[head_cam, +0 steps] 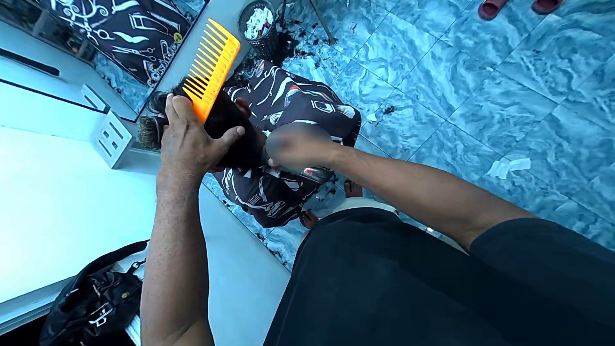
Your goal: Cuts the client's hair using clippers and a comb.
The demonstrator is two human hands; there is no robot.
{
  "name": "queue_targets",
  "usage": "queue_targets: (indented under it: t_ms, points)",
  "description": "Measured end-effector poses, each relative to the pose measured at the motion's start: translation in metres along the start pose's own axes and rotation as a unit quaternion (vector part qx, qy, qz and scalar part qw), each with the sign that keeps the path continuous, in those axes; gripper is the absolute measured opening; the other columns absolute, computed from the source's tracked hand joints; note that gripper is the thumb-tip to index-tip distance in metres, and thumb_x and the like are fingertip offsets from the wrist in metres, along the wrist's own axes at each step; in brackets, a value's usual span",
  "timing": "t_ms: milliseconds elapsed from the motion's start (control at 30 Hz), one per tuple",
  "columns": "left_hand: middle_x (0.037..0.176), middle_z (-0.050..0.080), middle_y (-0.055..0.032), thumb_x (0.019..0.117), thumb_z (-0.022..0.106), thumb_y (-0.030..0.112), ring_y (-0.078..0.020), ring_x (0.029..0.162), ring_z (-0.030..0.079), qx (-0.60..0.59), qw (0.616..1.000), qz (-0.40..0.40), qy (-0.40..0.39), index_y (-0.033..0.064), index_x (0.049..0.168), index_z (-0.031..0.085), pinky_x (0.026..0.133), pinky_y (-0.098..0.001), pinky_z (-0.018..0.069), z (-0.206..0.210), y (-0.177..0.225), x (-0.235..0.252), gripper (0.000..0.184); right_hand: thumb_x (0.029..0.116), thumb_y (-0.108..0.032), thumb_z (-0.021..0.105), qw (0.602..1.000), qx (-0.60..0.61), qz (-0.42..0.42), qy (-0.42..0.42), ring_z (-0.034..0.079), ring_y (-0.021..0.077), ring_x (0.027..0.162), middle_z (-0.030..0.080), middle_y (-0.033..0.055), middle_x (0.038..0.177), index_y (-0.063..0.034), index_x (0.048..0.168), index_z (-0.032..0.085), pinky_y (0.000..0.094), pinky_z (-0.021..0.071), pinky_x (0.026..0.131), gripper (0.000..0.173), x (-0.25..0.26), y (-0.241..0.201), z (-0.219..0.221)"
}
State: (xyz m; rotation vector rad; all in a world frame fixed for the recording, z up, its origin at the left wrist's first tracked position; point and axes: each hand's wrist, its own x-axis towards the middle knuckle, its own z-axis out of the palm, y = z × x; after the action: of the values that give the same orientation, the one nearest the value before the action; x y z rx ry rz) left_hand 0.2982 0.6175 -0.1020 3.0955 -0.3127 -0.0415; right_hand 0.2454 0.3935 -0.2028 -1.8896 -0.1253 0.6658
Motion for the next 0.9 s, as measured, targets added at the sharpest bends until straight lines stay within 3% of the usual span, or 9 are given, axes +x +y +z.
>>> queue_targets:
  t_ms: [67, 133, 300, 400, 533, 667, 733, 833, 900]
  points:
    - [0.154, 0.037, -0.0311, 0.0742, 0.053, 0.090, -0.0472, 0.126, 0.057, -0.009, 1.000, 0.001, 0.007, -0.0029, 0.141, 0.037, 0.095, -0.0637, 0.0500, 0.002, 0.000, 0.001, 0.116, 0.0846, -0.042, 0.079, 0.995, 0.018, 0.101, 0.003, 0.069, 0.0260, 0.071, 0.068, 0.0155, 0.086, -0.0011, 0.094, 0.065, 0.0486, 0.0596, 0.067, 0.044, 0.001, 0.009, -0.008]
    - [0.154, 0.037, -0.0311, 0.0771, 0.051, 0.089, -0.0463, 0.129, 0.055, -0.014, 1.000, 0.000, 0.012, -0.0028, 0.143, 0.036, 0.097, -0.0629, 0.0495, 0.004, -0.001, 0.002, 0.114, 0.0836, -0.041, 0.080, 0.991, 0.045, 0.125, -0.009, 0.070, 0.0247, 0.067, 0.070, 0.0152, 0.084, -0.0009, 0.096, 0.065, 0.0462, 0.0613, 0.065, 0.045, 0.007, 0.010, -0.013]
    - [0.144, 0.046, -0.0315, 0.0738, 0.064, 0.083, -0.0473, 0.119, 0.060, -0.009, 1.000, 0.011, 0.012, -0.0029, 0.142, 0.034, 0.093, -0.0643, 0.0505, 0.002, -0.003, 0.003, 0.113, 0.0890, -0.041, 0.078, 0.996, 0.079, 0.028, -0.027, 0.069, 0.0219, 0.071, 0.070, 0.0133, 0.085, -0.0014, 0.096, 0.068, 0.0427, 0.0602, 0.069, 0.041, 0.016, 0.010, -0.008]
    - [0.141, 0.048, -0.0311, 0.0744, 0.065, 0.082, -0.0467, 0.117, 0.061, -0.006, 1.000, 0.011, 0.012, -0.0024, 0.141, 0.035, 0.092, -0.0642, 0.0503, 0.002, -0.003, 0.003, 0.111, 0.0885, -0.035, 0.079, 0.994, 0.090, 0.049, -0.036, 0.068, 0.0232, 0.069, 0.068, 0.0151, 0.085, -0.0001, 0.097, 0.066, 0.0432, 0.0593, 0.067, 0.038, 0.015, 0.014, -0.006]
    - [0.136, 0.050, -0.0307, 0.0741, 0.066, 0.081, -0.0470, 0.116, 0.061, -0.008, 1.000, 0.005, 0.011, -0.0025, 0.138, 0.037, 0.092, -0.0653, 0.0499, 0.001, 0.001, 0.004, 0.109, 0.0931, -0.019, 0.076, 0.969, 0.231, -0.052, -0.071, 0.069, 0.0182, 0.086, 0.069, 0.0142, 0.103, 0.0014, 0.120, 0.063, 0.0359, 0.0597, 0.079, 0.036, 0.017, 0.013, -0.010]
    - [0.138, 0.051, -0.0288, 0.0779, 0.059, 0.083, -0.0451, 0.119, 0.060, -0.004, 1.000, -0.004, 0.006, -0.0012, 0.139, 0.036, 0.094, -0.0642, 0.0498, -0.001, 0.002, 0.002, 0.106, 0.0905, -0.026, 0.077, 0.987, 0.147, 0.032, -0.059, 0.068, 0.0218, 0.068, 0.068, 0.0153, 0.086, 0.0008, 0.101, 0.065, 0.0388, 0.0596, 0.064, 0.031, 0.015, 0.009, -0.013]
    - [0.138, 0.051, -0.0286, 0.0811, 0.056, 0.082, -0.0446, 0.119, 0.061, -0.010, 1.000, -0.009, 0.001, -0.0014, 0.140, 0.037, 0.094, -0.0644, 0.0497, -0.002, 0.003, 0.003, 0.104, 0.0910, -0.026, 0.077, 0.983, 0.173, 0.026, -0.059, 0.068, 0.0223, 0.072, 0.068, 0.0152, 0.089, 0.0012, 0.105, 0.064, 0.0396, 0.0598, 0.067, 0.033, 0.015, 0.007, -0.016]
    - [0.133, 0.054, -0.0266, 0.0837, 0.054, 0.080, -0.0420, 0.113, 0.063, -0.020, 1.000, -0.013, -0.005, 0.0003, 0.136, 0.038, 0.090, -0.0636, 0.0512, -0.003, 0.002, 0.004, 0.097, 0.0956, -0.021, 0.073, 0.954, 0.277, -0.060, -0.096, 0.070, 0.0209, 0.078, 0.070, 0.0156, 0.097, 0.0031, 0.120, 0.063, 0.0364, 0.0621, 0.073, 0.036, 0.013, -0.005, -0.021]
    - [0.132, 0.054, -0.0262, 0.0831, 0.056, 0.079, -0.0410, 0.112, 0.064, -0.021, 1.000, -0.012, -0.010, 0.0008, 0.136, 0.038, 0.090, -0.0632, 0.0516, -0.005, 0.001, 0.004, 0.097, 0.0941, -0.022, 0.075, 0.971, 0.215, -0.045, -0.096, 0.069, 0.0199, 0.072, 0.070, 0.0143, 0.090, 0.0031, 0.112, 0.065, 0.0356, 0.0612, 0.068, 0.032, 0.012, -0.008, -0.021]
